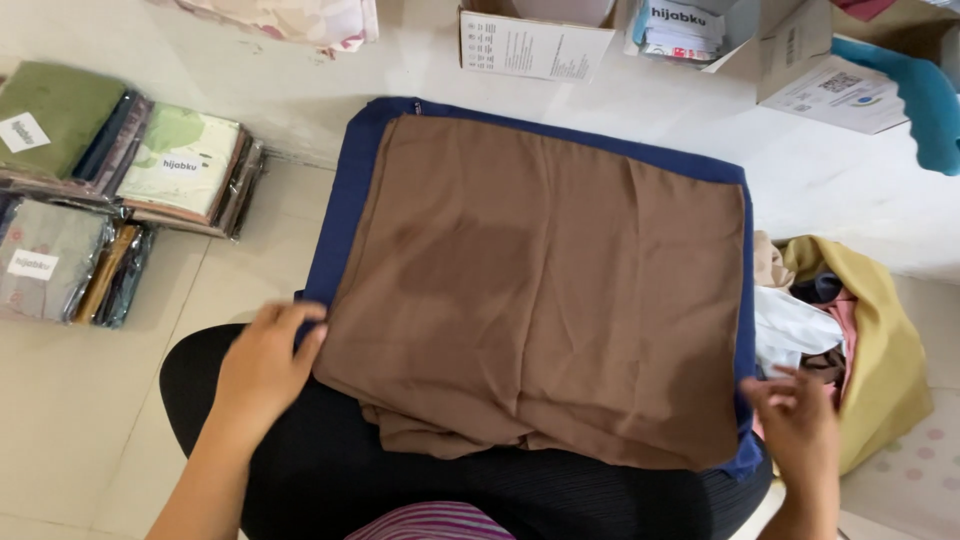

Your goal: Unfolding, cleaning with a lint roller, and folding a brown garment.

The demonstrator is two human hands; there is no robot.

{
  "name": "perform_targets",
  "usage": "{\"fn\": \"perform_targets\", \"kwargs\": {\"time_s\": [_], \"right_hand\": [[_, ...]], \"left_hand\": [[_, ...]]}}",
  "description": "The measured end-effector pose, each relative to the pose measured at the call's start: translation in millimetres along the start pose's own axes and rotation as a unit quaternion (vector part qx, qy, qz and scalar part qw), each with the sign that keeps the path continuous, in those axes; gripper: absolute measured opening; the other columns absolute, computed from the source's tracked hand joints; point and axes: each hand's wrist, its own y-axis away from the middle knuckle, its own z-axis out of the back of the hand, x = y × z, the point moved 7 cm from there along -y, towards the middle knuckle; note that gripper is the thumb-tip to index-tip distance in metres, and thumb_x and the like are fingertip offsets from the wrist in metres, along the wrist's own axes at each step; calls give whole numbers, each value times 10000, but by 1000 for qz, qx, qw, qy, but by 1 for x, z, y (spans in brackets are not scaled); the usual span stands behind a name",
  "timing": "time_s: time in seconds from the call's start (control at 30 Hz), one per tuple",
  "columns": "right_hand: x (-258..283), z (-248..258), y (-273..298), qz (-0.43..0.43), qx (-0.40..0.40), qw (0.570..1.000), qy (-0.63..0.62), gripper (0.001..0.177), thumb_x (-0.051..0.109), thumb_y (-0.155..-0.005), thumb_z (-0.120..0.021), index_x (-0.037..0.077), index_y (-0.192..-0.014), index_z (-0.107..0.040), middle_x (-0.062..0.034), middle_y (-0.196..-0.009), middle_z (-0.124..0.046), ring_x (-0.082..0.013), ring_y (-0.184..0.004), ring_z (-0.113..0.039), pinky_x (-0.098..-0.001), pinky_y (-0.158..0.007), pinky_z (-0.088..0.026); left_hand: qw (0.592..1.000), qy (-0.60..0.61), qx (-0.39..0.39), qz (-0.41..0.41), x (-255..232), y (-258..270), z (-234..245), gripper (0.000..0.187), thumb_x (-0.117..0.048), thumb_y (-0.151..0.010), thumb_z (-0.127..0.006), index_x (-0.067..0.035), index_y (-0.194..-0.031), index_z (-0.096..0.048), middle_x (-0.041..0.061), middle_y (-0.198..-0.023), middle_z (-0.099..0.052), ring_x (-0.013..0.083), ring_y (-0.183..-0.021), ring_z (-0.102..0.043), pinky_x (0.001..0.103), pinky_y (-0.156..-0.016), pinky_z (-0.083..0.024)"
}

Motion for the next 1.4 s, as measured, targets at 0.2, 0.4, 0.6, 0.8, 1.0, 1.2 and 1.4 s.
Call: {"fn": "perform_targets", "kwargs": {"time_s": [0.2, 0.4, 0.6, 0.8, 1.0, 1.2, 1.4], "right_hand": [[69, -20, -71, 109, -93, 983, 118, 355, 319, -1002, -708, 76, -1257, -667, -73, -1106, -709, -216, -934, -664, -392, -833, -481], [52, -80, -217, 298, -167, 921, 187, 275, 372, -998, -854, 162, -1143, -753, -18, -988, -756, -231, -898, -745, -356, -771, -574], [73, -120, -244, 321, -161, 893, 271, 434, 488, -1061, -672, 135, -1312, -650, -88, -1388, -600, -368, -1234, -597, -614, -958, -471], [93, -123, -215, 296, -160, 893, 300, 503, 483, -1108, -532, 162, -1494, -568, -111, -1533, -530, -330, -1429, -444, -618, -1068, -354], [86, -120, -237, 209, -97, 921, 313, 590, 578, -1036, -519, 202, -1490, -539, -55, -1566, -462, -298, -1456, -385, -606, -1116, -311], [51, -100, -284, 289, -306, 871, 255, 461, 378, -960, -800, 80, -1294, -688, -187, -1158, -650, -457, -987, -657, -566, -800, -536], [37, -98, -287, 252, -332, 885, 209, 198, 229, -986, -781, 124, -1113, -671, -93, -1131, -549, -395, -986, -616, -499, -798, -532]], "left_hand": [[981, 29, -176, -75, -53, -101, 8, 215, -368, -1005, -623, -197, -1033, -750, 107, -983, -679, 369, -921, -670, 518, -741, -524], [974, -70, -216, -8, -47, -151, -25, 281, -450, -897, -759, -180, -968, -722, 92, -947, -689, 353, -909, -719, 465, -775, -583], [973, -52, -225, 12, -38, -148, -7, 231, -359, -972, -717, -128, -985, -702, 138, -937, -688, 377, -893, -722, 471, -777, -584], [979, -25, -204, -4, -40, -176, -2, 270, -404, -924, -743, -171, -1050, -691, 135, -972, -685, 397, -928, -719, 480, -798, -583], [950, -14, -307, -53, -97, -259, 14, 318, -464, -953, -718, -170, -1075, -714, 139, -978, -673, 394, -930, -715, 482, -777, -585], [927, -8, -375, -28, -100, -301, -11, 370, -449, -860, -804, -121, -993, -698, 126, -936, -648, 386, -876, -676, 492, -733, -567], [911, 52, -401, -79, -87, -299, -13, 228, -343, -959, -759, -122, -968, -703, 79, -889, -653, 326, -853, -648, 443, -759, -536]]}}
